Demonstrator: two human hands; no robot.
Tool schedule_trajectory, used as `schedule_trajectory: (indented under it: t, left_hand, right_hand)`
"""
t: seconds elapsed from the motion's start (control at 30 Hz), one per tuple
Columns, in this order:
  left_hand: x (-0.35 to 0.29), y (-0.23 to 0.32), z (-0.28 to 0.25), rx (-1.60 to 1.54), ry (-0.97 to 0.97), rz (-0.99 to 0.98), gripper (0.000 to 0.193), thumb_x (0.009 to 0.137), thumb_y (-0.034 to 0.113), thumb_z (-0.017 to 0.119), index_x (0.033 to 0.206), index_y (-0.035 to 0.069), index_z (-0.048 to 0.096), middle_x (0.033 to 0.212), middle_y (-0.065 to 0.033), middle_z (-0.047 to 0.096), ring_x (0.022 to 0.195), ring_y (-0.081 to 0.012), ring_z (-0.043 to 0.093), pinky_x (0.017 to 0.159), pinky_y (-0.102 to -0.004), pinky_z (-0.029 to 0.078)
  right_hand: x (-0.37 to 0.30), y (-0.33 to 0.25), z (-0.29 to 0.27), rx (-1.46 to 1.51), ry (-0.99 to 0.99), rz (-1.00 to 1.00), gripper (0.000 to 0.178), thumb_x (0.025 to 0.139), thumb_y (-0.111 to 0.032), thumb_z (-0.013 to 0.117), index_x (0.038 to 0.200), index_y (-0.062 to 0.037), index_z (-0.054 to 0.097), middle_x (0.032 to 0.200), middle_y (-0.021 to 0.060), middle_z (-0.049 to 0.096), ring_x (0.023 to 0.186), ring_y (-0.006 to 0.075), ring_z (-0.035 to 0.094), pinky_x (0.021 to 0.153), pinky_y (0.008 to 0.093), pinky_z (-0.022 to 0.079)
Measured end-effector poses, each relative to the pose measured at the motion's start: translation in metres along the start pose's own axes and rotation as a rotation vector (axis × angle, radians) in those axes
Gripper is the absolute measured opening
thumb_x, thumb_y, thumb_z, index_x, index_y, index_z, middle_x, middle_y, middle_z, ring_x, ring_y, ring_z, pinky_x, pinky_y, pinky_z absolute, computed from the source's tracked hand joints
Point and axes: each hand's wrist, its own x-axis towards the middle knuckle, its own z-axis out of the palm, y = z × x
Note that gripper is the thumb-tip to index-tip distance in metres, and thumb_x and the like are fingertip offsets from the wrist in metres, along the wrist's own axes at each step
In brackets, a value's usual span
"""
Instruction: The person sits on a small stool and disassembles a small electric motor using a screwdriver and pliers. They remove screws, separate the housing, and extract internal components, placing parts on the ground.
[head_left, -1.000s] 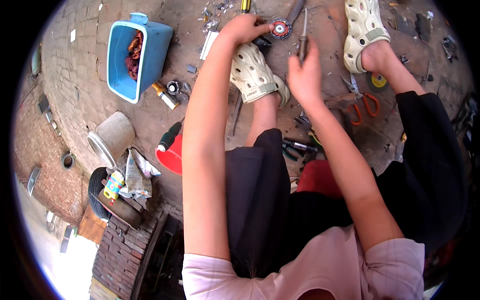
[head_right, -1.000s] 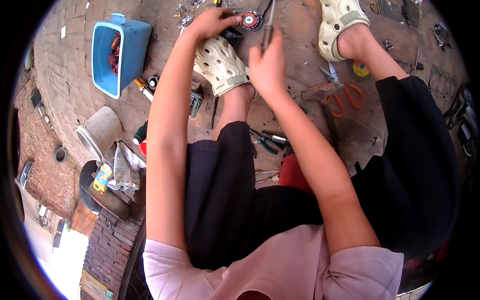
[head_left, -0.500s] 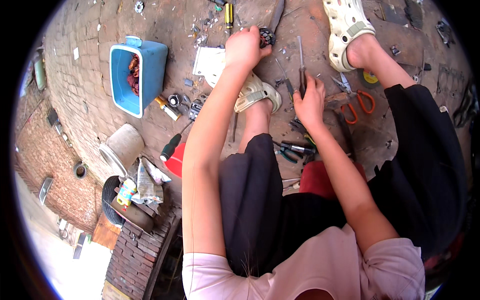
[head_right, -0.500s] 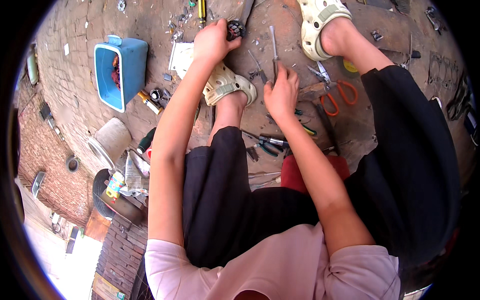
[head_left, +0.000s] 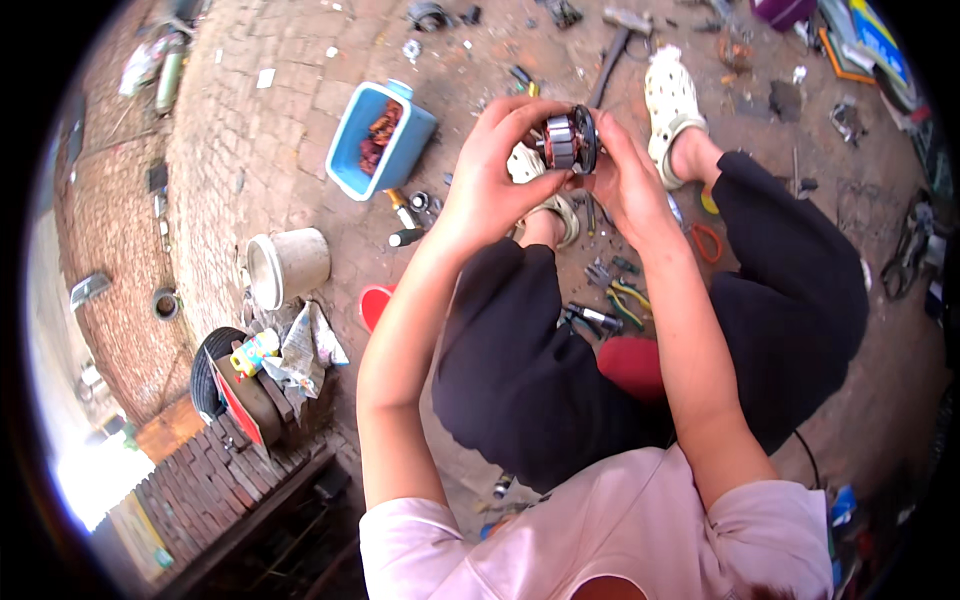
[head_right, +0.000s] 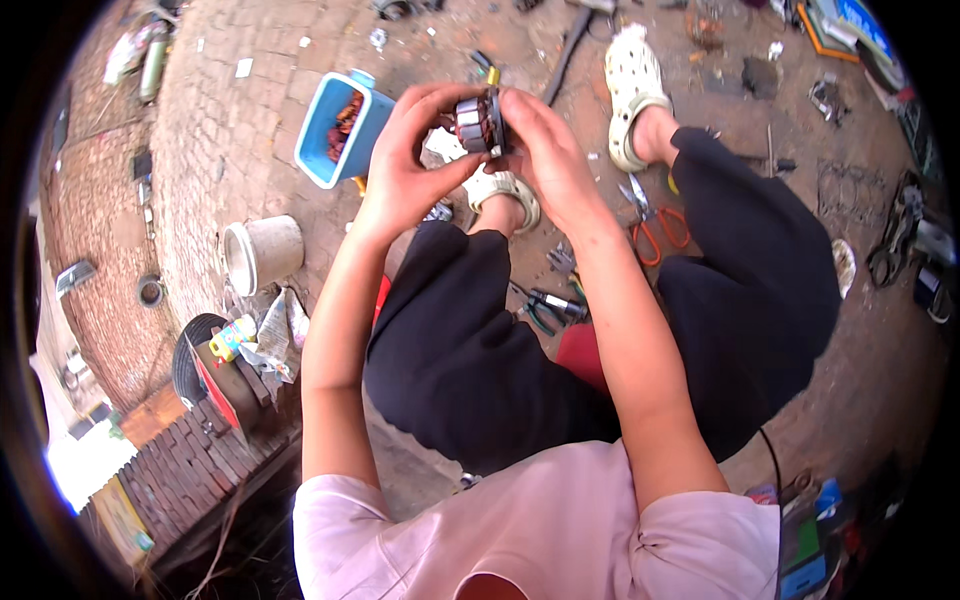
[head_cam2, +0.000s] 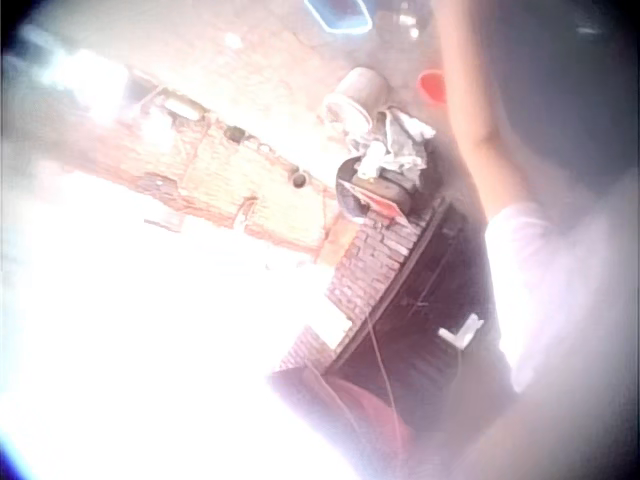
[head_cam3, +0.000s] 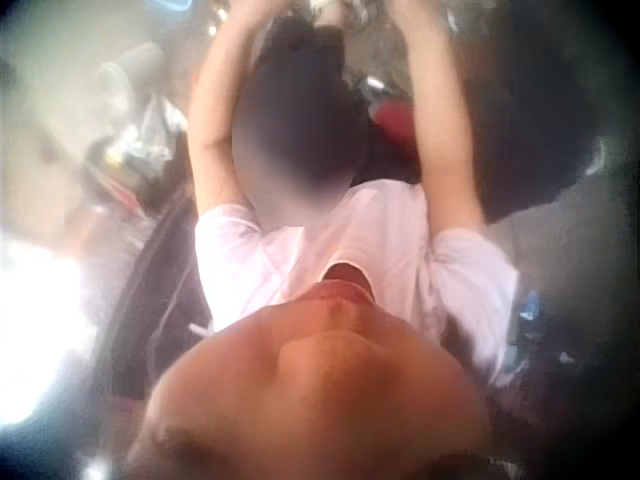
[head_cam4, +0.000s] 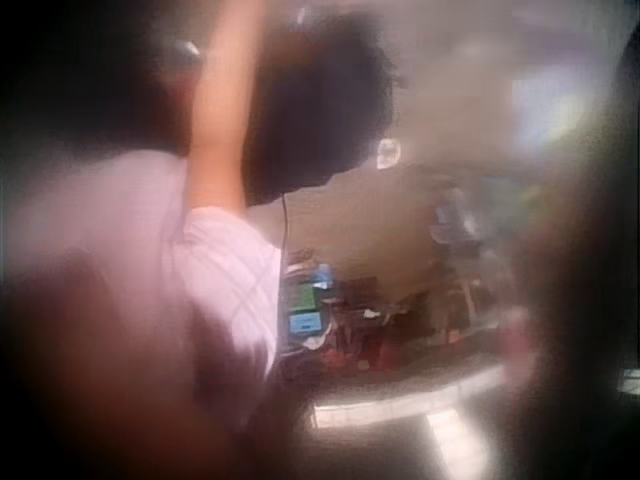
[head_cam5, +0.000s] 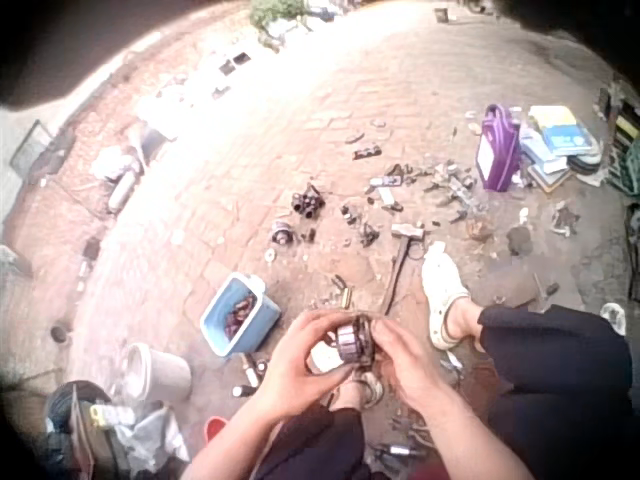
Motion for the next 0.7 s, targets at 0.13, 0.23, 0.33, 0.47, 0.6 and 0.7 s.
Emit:
schedule_trajectory:
  t: [0.13, 0.23, 0.33, 0.47, 0.6, 0.7]
  left_hand:
    - [-0.026, 0.063, -0.028, -0.120, 0.174, 0.066, 0.061, 0.065, -0.001, 0.076, 0.122, 0.004, 0.054, 0.116, -0.0115, 0.056, 0.104, -0.0234, 0.057, 0.087, -0.0324, 0.047]
    - [-0.038, 0.111, -0.028, -0.471, 0.361, 0.056, 0.066, 0.067, -0.004, 0.077, 0.126, 0.000, 0.049, 0.120, -0.0092, 0.056, 0.106, -0.0165, 0.054, 0.087, -0.0298, 0.046]
    - [-0.059, 0.143, -0.036, -0.683, 0.463, 0.136, 0.065, 0.067, -0.004, 0.078, 0.126, -0.001, 0.050, 0.120, -0.0094, 0.055, 0.107, -0.0167, 0.054, 0.087, -0.0293, 0.045]
    - [-0.070, 0.165, -0.032, -0.868, 0.473, 0.203, 0.062, 0.068, -0.002, 0.079, 0.124, -0.002, 0.053, 0.121, -0.0079, 0.052, 0.109, -0.0162, 0.052, 0.089, -0.0289, 0.044]
    - [-0.066, 0.152, -0.015, -0.839, 0.539, 0.250, 0.066, 0.066, 0.003, 0.082, 0.125, -0.002, 0.053, 0.125, -0.0086, 0.049, 0.114, -0.0174, 0.050, 0.094, -0.0303, 0.042]
    - [-0.060, 0.139, 0.000, -1.078, 0.523, 0.162, 0.061, 0.079, 0.016, 0.075, 0.129, -0.004, 0.048, 0.121, -0.0106, 0.055, 0.114, -0.0201, 0.053, 0.099, -0.0348, 0.041]
  right_hand:
    - [-0.047, -0.064, 0.062, -0.301, -0.283, -0.173, 0.048, 0.087, -0.017, 0.067, 0.127, 0.0015, 0.049, 0.117, 0.0091, 0.057, 0.103, 0.0148, 0.057, 0.082, 0.0297, 0.051]
    - [-0.072, -0.102, 0.090, -0.416, -0.465, -0.300, 0.054, 0.082, -0.013, 0.071, 0.129, 0.0024, 0.048, 0.119, 0.0096, 0.056, 0.106, 0.0167, 0.056, 0.090, 0.0311, 0.048]
    - [-0.095, -0.120, 0.125, -0.418, -0.635, -0.348, 0.063, 0.077, -0.012, 0.073, 0.131, 0.0017, 0.046, 0.123, 0.0091, 0.055, 0.111, 0.0183, 0.055, 0.098, 0.0339, 0.044]
    - [-0.110, -0.135, 0.137, -0.440, -0.755, -0.286, 0.073, 0.072, -0.012, 0.076, 0.135, 0.0015, 0.042, 0.128, 0.0097, 0.052, 0.115, 0.0184, 0.053, 0.100, 0.0342, 0.042]
    - [-0.102, -0.129, 0.126, -0.492, -0.693, -0.353, 0.073, 0.068, -0.007, 0.079, 0.132, -0.0001, 0.045, 0.127, 0.0108, 0.052, 0.114, 0.0182, 0.054, 0.096, 0.0339, 0.046]
    - [-0.096, -0.120, 0.111, -0.689, -0.552, -0.525, 0.069, 0.065, -0.006, 0.082, 0.125, -0.0015, 0.050, 0.122, 0.0084, 0.054, 0.101, 0.0150, 0.060, 0.081, 0.0303, 0.052]
